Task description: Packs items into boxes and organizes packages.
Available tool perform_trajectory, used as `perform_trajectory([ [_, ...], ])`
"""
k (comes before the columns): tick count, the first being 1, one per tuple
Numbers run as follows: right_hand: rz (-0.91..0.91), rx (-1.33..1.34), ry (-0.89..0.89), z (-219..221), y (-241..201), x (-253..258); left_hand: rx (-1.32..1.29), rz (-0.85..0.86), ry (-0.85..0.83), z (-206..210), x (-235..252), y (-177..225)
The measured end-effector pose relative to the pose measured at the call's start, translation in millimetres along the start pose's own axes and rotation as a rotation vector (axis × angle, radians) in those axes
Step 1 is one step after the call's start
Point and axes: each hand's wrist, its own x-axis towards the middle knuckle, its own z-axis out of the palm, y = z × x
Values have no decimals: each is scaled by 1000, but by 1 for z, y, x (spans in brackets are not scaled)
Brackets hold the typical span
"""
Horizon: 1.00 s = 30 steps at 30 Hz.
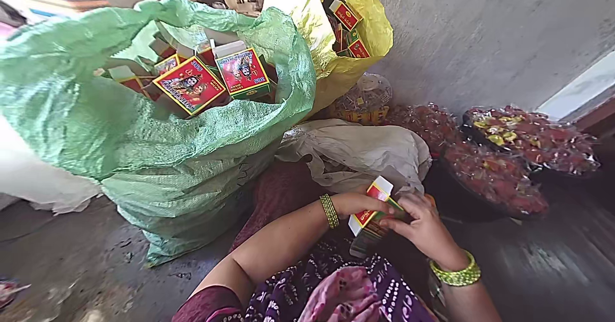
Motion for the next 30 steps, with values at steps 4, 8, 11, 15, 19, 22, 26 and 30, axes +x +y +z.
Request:
perform_trajectory([
  [4,92,228,296,11,-1,-3,-45,134,143,-10,2,3],
  [8,203,581,307,30,-17,-11,116,434,196,-10,6,-4],
  [11,130,398,442,41,-19,-10,330,519,320,-5,12,-10],
  [15,87,202,491,44,-21,-3,439,523,355,7,14,-17],
  [19,-3,147,443,45,-24,-1,466,675,330,9,11,-21],
  [22,-65,219,396,44,-17,0,443,721,343,7,9,-22],
  [26,-27,226,452,44,-9,0,581,773,326,2,12,-27],
  [30,29,163,493,43,-6,-2,670,675,276,4,9,-24],
])
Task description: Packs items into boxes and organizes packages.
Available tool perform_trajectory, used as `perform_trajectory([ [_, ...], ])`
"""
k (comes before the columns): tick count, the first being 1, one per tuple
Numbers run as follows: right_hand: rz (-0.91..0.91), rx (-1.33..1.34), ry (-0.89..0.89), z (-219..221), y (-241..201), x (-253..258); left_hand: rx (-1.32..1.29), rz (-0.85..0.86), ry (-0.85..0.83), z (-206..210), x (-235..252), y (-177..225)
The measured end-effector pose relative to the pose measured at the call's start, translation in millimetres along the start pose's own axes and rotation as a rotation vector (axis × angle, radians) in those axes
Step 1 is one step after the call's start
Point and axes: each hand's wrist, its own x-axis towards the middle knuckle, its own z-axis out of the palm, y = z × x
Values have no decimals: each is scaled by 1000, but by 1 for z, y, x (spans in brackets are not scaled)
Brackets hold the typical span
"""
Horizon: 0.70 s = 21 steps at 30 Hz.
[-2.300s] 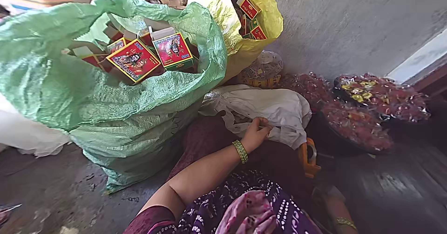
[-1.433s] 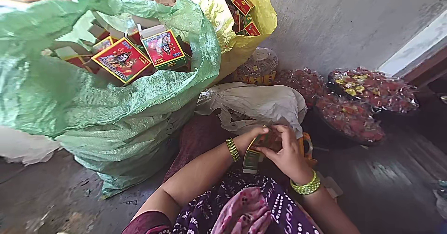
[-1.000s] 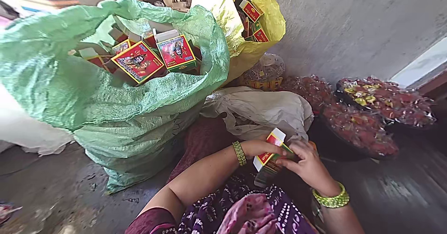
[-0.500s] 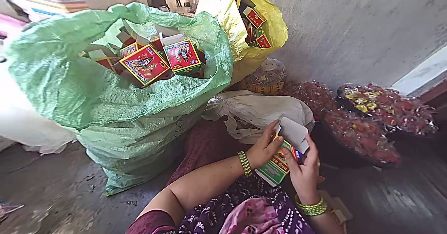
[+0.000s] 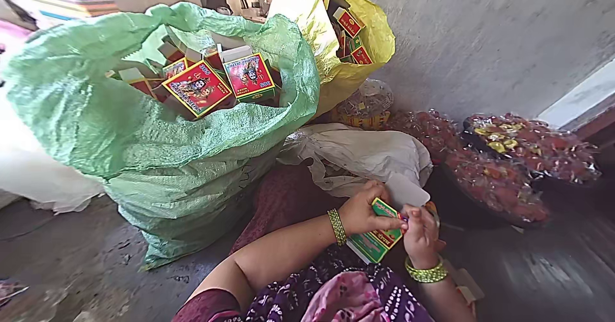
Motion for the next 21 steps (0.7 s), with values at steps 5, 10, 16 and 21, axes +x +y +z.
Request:
perform_trajectory([
  [5,40,242,-37,-13,-5,17,-30,-240,-100,-6,6,3],
  [10,303,417,-125,-19,-15,20,-42,-335,-54,-1,4,6],
  [16,-57,21,-240,-23,-3,17,36,-321,-95,-6,4,14],
  [21,-199,-3,-285,-31,-7,22,43,-298,-140,-3,3,15],
])
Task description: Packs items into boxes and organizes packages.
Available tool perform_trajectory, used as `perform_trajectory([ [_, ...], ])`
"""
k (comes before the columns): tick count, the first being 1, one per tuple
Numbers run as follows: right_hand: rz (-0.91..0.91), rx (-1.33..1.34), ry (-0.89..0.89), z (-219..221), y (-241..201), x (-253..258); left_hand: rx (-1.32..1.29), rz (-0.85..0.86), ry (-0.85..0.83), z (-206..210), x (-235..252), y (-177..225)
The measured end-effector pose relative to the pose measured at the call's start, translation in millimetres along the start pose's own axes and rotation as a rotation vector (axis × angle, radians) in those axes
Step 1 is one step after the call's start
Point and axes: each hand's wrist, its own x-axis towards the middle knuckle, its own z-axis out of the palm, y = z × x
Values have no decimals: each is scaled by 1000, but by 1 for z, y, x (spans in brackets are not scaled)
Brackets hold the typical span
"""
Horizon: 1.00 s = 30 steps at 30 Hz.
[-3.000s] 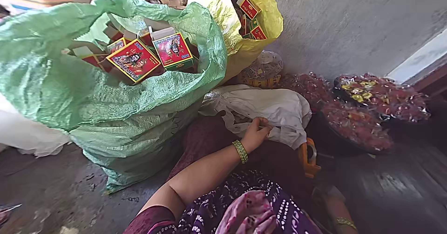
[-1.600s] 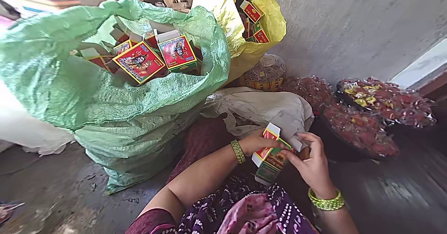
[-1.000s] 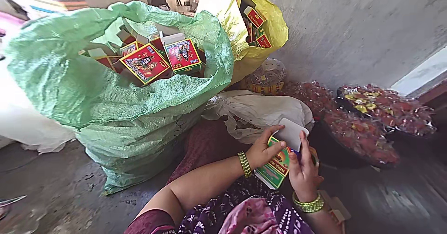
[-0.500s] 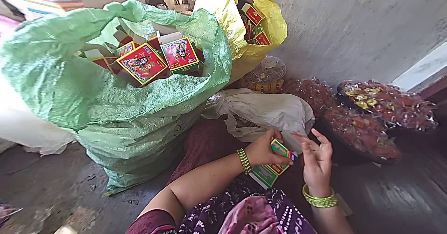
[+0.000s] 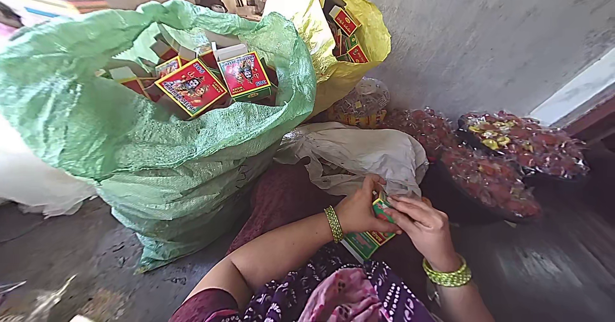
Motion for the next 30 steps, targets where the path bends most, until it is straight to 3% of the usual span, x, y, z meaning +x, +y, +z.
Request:
perform_trajectory([
  [9,32,23,46,1,-3,3,61,66,-21,-1,-1,2],
  [17,188,98,-101,-4,-4,-1,-17,36,16,0,1,-2],
  [20,213,223,80,1,-3,-7,-93,33,64,-1,2,-4],
  [23,94,53,195,18,-10,-13,-170,20,106,-1,3,-7],
  [26,13,-80,131,26,-11,-21,-233,-14,147,-1,3,-10],
  [30,233,296,23,10,2,-30,-191,39,103,5,5,-17],
])
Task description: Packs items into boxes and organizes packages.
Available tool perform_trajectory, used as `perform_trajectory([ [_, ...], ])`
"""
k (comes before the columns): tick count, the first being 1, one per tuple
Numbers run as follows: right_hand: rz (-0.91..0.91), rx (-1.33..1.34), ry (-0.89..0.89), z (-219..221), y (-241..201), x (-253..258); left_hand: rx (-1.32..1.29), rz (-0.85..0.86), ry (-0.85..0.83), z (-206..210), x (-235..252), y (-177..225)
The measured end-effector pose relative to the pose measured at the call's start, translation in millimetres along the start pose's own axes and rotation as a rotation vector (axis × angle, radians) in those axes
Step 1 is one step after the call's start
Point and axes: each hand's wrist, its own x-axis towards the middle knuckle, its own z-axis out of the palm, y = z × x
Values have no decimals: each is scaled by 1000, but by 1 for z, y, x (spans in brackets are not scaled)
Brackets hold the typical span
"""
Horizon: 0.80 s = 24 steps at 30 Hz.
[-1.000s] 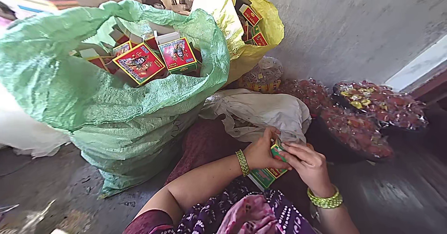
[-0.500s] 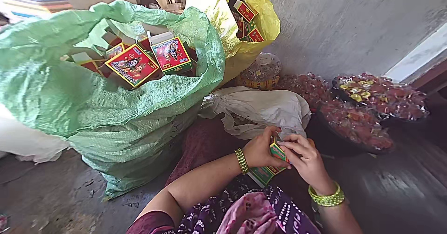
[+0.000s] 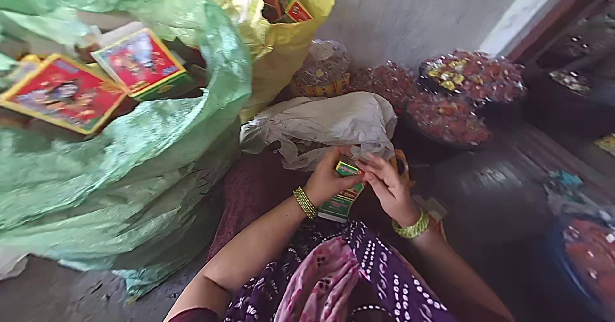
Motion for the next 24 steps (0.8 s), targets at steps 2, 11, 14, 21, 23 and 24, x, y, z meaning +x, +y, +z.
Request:
perform_trajectory([
  [2,153,108,93,-23,8,-4,61,50,-35,0,2,-4],
  [11,1187,-555,211,-177,161,-60,43,15,5,-4,5,-12],
  [14,1267,-467,89,-179,200,-75,90,39,-2,-1,6,-18],
  [21,1419,-514,16,-171,220,-59,128,64,1,-1,8,-26],
  [23,1466,-585,-7,-172,215,-53,121,65,3,-1,8,-26],
  [24,1484,-602,-7,-173,208,-49,110,66,4,-1,8,-26],
])
